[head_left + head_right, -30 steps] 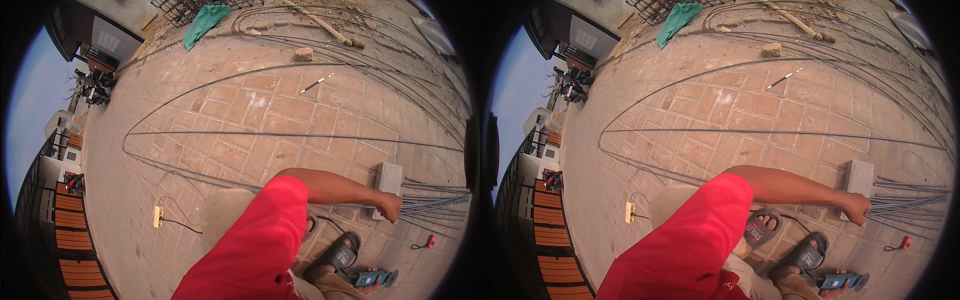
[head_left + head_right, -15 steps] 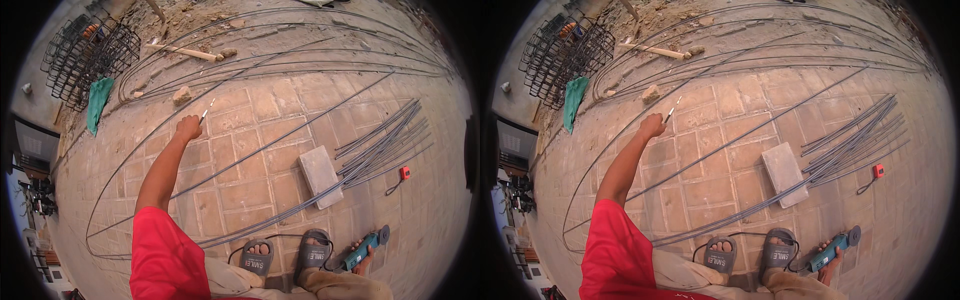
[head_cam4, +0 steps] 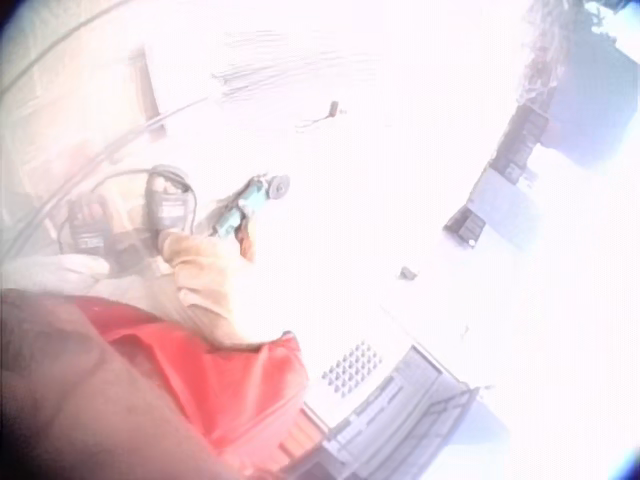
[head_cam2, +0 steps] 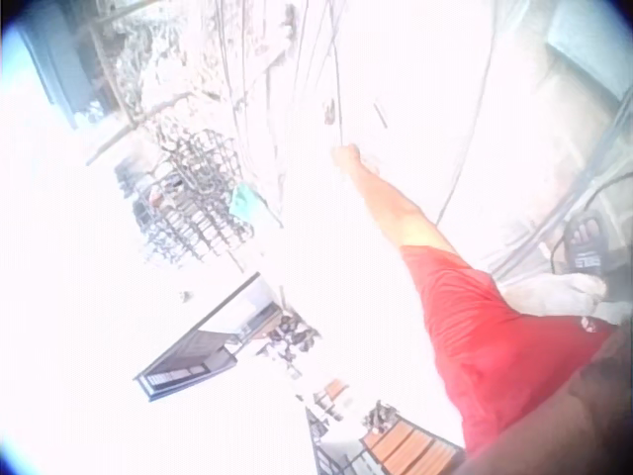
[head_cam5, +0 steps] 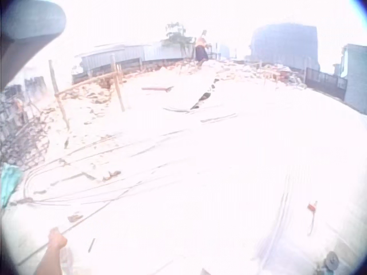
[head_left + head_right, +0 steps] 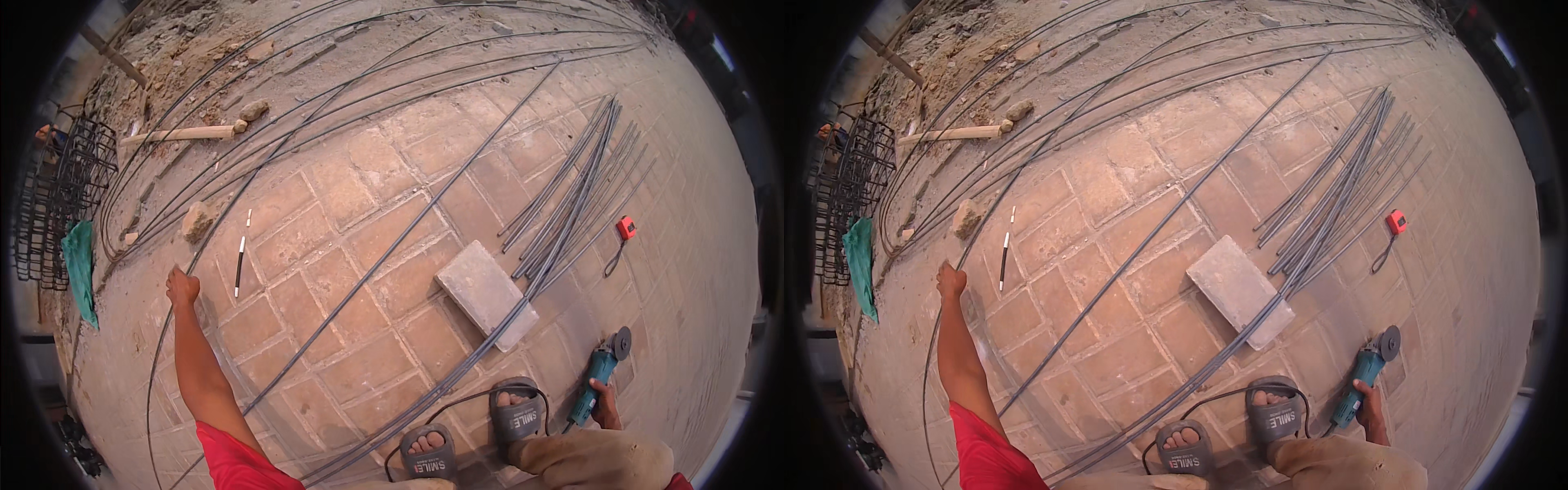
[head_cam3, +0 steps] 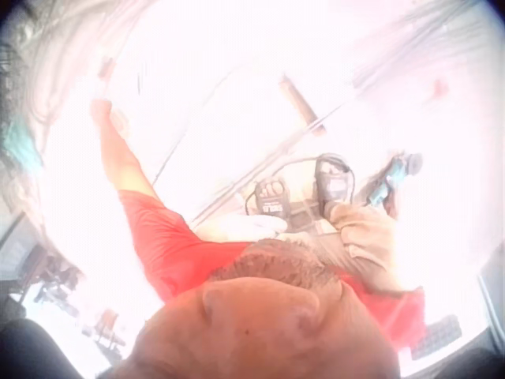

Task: The person uses an angle grinder to cut through a bundle of thin metal rods placed across a brick on the ground, then moves and organizes the rods by hand.

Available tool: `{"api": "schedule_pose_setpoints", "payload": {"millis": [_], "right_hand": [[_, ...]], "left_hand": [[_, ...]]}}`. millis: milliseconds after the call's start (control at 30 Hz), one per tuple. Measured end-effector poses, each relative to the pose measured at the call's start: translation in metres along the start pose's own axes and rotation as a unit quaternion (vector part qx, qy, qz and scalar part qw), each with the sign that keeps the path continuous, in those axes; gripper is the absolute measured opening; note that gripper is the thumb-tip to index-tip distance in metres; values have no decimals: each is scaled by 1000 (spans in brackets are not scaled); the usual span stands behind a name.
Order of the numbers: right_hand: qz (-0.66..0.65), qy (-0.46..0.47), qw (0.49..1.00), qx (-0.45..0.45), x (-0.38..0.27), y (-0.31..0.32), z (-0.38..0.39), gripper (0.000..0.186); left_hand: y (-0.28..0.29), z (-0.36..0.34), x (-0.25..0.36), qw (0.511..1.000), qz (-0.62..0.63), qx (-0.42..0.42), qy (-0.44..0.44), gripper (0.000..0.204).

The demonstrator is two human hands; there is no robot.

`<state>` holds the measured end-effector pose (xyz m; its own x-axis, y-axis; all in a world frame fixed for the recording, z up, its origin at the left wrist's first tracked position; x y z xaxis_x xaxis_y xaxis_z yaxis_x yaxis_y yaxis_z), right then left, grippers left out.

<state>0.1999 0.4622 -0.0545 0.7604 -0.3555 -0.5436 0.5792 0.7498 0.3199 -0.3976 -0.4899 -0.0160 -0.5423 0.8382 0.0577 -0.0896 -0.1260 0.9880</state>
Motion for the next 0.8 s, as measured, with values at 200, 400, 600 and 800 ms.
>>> {"api": "schedule_pose_setpoints", "payload": {"millis": [200, 400, 600, 800], "right_hand": [[93, 49, 989, 102, -15, -7, 12, 49], [150, -7, 974, 170, -19, -12, 32, 47], [163, -11, 965, 206, -17, -12, 34, 42], [188, -12, 968, 165, -25, -14, 32, 42]], "left_hand": [[-31, -41, 12, 999, 43, -23, -18, 75], [-51, -48, 13, 996, 61, 3, -63, 72], [-41, -35, 21, 982, 97, 16, -161, 42], [-36, 45, 44, 963, 154, 10, -223, 23]]}}
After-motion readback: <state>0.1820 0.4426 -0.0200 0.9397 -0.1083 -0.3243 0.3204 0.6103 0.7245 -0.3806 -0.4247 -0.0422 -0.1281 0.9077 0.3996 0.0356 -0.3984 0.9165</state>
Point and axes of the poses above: each hand's wrist, its own z-axis away from the middle knuckle, its own y-axis out of the back of the hand, x = y × z, the point moved 10 cm from there along -z, towards the middle knuckle, and after that the axes turned 11 degrees about z, right-handed, at the moved point
